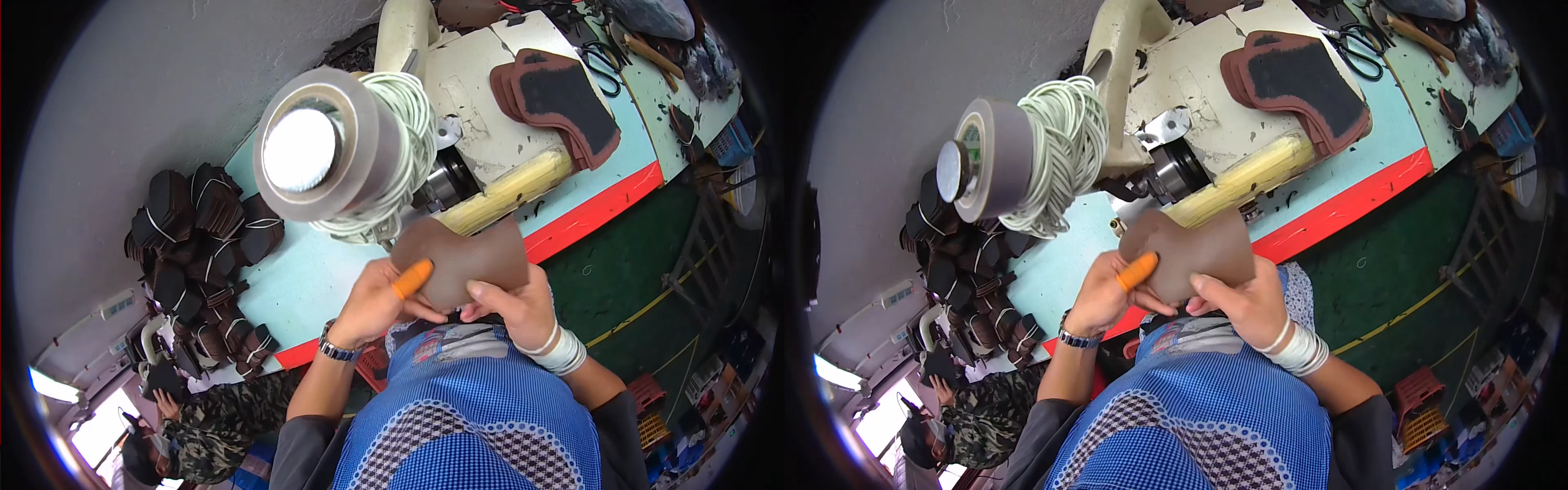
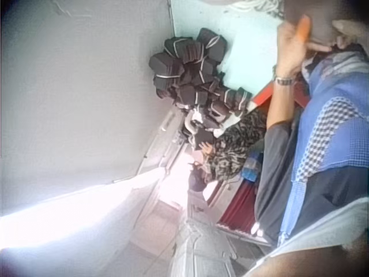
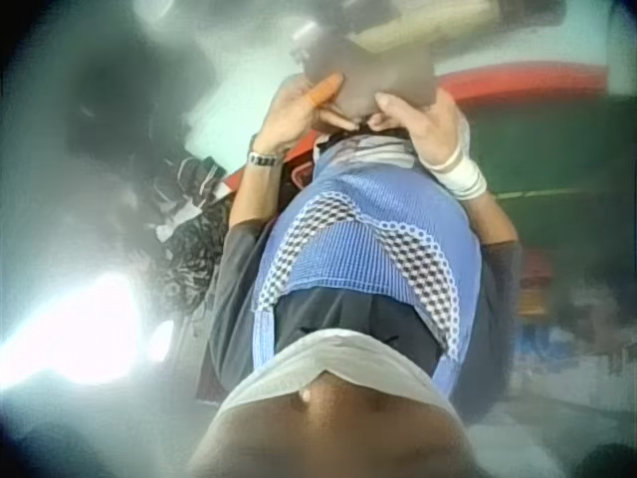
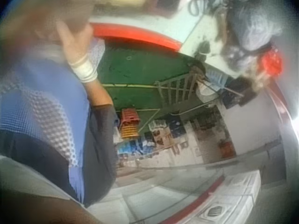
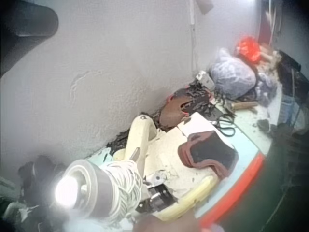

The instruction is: The person feeds leather pieces through an edge skiving machine by hand, bundles a finished stack with a rubber band, and places it into a basket before feeding more leather pieces into the machine.

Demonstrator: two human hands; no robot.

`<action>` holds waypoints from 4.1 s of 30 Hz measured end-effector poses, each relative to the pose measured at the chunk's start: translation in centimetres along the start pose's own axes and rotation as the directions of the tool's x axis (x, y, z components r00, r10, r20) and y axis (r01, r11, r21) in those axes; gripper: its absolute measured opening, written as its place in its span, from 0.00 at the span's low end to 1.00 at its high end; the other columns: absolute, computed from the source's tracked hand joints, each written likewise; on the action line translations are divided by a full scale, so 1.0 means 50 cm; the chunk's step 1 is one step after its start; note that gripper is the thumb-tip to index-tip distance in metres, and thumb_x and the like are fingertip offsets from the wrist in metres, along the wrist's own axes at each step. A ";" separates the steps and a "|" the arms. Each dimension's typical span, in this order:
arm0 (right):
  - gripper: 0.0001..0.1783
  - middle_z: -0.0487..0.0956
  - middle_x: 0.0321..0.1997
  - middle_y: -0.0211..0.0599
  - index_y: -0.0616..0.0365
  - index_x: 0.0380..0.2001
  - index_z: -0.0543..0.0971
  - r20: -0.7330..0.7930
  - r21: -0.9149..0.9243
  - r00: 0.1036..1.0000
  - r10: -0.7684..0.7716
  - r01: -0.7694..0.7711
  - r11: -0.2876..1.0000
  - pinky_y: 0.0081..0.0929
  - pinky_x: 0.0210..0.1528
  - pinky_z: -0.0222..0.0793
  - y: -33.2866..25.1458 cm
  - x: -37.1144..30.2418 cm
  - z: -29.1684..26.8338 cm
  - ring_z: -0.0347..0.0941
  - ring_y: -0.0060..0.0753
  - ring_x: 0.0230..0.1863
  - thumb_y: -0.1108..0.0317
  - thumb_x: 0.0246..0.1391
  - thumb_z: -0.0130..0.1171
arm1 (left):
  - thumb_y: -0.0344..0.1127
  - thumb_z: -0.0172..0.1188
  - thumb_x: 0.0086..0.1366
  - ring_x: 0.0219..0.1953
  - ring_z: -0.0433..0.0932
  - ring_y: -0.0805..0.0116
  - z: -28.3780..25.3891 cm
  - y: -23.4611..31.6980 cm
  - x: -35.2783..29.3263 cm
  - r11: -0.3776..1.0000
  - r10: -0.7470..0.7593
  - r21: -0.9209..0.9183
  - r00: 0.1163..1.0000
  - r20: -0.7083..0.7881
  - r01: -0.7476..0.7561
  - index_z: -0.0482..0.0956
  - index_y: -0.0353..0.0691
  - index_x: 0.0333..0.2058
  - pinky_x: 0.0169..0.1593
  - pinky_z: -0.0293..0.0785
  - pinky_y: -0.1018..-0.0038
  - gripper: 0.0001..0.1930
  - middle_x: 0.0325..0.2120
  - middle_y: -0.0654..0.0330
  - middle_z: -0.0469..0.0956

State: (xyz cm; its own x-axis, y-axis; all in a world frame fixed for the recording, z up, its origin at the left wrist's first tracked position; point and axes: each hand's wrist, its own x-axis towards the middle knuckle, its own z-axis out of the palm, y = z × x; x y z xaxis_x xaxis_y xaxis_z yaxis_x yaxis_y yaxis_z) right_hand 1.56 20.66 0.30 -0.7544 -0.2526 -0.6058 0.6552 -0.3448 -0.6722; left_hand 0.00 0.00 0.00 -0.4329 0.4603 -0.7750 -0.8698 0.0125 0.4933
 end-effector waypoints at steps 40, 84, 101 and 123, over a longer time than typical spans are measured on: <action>0.21 0.75 0.35 0.49 0.65 0.40 0.74 0.376 -0.700 0.868 -0.324 0.495 0.514 0.32 0.38 0.70 -0.004 0.038 -0.026 0.74 0.45 0.35 0.62 0.45 0.62 | 0.31 0.65 0.52 0.38 0.77 0.67 -0.068 -0.076 -0.057 0.559 0.436 0.827 0.871 -0.227 -0.065 0.80 0.34 0.30 0.42 0.72 0.73 0.08 0.31 0.56 0.79; 0.16 0.77 0.30 0.46 0.69 0.39 0.71 0.063 0.252 0.951 0.302 -0.308 0.918 0.25 0.31 0.77 0.017 0.044 0.024 0.77 0.32 0.26 0.68 0.50 0.55 | 0.33 0.50 0.65 0.22 0.80 0.63 -0.051 0.007 0.033 0.952 0.176 -0.191 0.939 -0.295 -0.239 0.71 0.22 0.36 0.26 0.82 0.70 0.14 0.25 0.49 0.78; 0.09 0.76 0.28 0.32 0.66 0.31 0.74 -0.202 -0.375 0.967 -0.153 0.068 0.925 0.18 0.30 0.71 -0.018 0.080 -0.011 0.72 0.16 0.30 0.72 0.48 0.61 | 0.35 0.52 0.64 0.15 0.74 0.71 -0.072 0.039 0.050 0.790 0.452 0.522 0.880 -0.145 -0.320 0.75 0.29 0.26 0.19 0.70 0.78 0.13 0.14 0.58 0.75; 0.13 0.74 0.20 0.50 0.63 0.31 0.78 0.261 -0.636 0.915 -0.308 0.403 0.658 0.31 0.24 0.68 -0.020 0.042 -0.020 0.74 0.44 0.21 0.64 0.47 0.58 | 0.33 0.56 0.62 0.24 0.72 0.82 -0.034 -0.034 -0.036 0.824 0.399 0.488 0.906 -0.139 -0.288 0.77 0.32 0.33 0.30 0.71 0.81 0.08 0.24 0.65 0.77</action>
State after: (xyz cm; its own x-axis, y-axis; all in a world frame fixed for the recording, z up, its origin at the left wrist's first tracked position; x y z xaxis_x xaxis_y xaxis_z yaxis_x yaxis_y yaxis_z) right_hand -0.62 21.37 -0.71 -0.9024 -0.3609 -0.2357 0.1516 0.2462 -0.9573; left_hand 1.85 -2.37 -0.10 -0.7725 0.2987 -0.5603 -0.4764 0.3106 0.8225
